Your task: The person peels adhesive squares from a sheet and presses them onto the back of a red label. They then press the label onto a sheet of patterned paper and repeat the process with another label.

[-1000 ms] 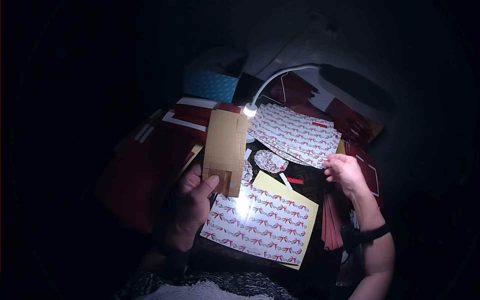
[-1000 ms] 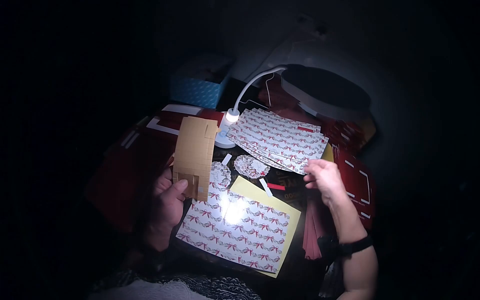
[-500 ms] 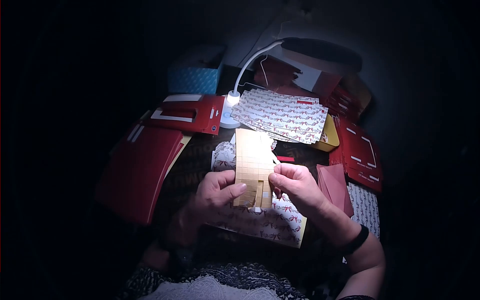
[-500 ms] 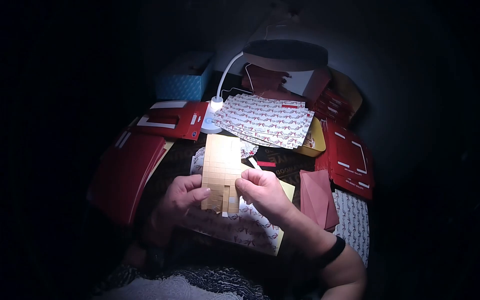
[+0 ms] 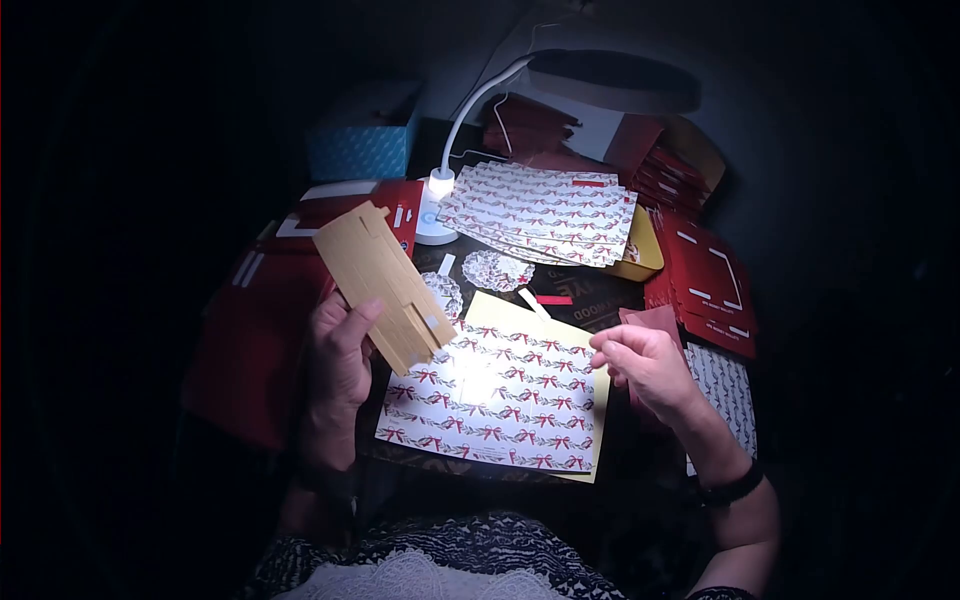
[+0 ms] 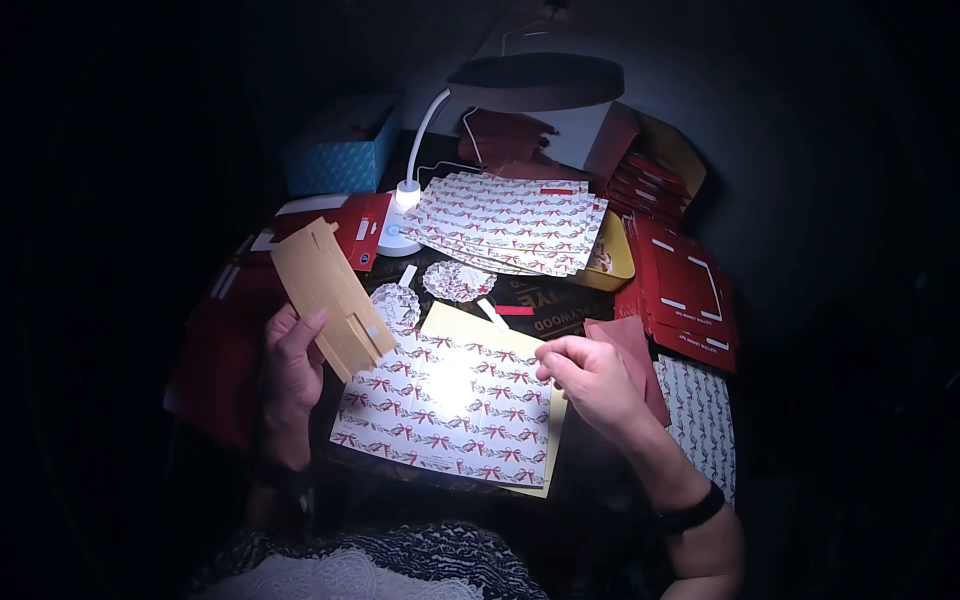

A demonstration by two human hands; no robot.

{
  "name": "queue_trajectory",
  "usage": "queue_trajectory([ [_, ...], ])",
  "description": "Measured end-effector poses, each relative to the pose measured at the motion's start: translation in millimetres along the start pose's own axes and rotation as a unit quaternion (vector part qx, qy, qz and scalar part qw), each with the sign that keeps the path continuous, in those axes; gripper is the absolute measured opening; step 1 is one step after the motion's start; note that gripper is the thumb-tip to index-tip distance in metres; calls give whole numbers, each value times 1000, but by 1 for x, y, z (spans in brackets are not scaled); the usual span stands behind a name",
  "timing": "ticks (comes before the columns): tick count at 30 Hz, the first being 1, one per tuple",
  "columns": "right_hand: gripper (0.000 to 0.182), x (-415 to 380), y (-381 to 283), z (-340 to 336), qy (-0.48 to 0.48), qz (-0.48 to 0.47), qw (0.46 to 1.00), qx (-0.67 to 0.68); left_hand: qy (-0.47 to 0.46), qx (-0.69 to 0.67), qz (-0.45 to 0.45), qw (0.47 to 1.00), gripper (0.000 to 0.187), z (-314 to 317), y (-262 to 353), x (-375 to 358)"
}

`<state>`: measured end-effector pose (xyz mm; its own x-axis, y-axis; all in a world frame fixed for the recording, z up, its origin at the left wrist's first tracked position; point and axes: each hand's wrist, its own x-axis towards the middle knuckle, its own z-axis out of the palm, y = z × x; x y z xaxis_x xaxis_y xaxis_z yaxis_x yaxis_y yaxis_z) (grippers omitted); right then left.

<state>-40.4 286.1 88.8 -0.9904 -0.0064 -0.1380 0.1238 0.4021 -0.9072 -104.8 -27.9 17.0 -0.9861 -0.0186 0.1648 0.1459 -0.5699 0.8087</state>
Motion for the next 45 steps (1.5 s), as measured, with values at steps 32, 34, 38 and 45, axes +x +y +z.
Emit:
queue_trajectory([
  [32, 20, 35, -4, 9, 6, -81, 993, 88, 15, -13, -67, 998, 29, 23, -27, 54],
  [34, 21, 35, -1, 7, 8, -82, 991, 101, 11, -7, -66, 998, 29, 22, -30, 54],
  [38, 20, 35, 1, 6, -3, -90, 986, 142, 13, -3, -60, 998, 27, 24, -32, 53],
  [45, 14, 38, 8, 20, -39, -38, 991, 120, -15, -22, -30, 999, 24, 45, -30, 43],
])
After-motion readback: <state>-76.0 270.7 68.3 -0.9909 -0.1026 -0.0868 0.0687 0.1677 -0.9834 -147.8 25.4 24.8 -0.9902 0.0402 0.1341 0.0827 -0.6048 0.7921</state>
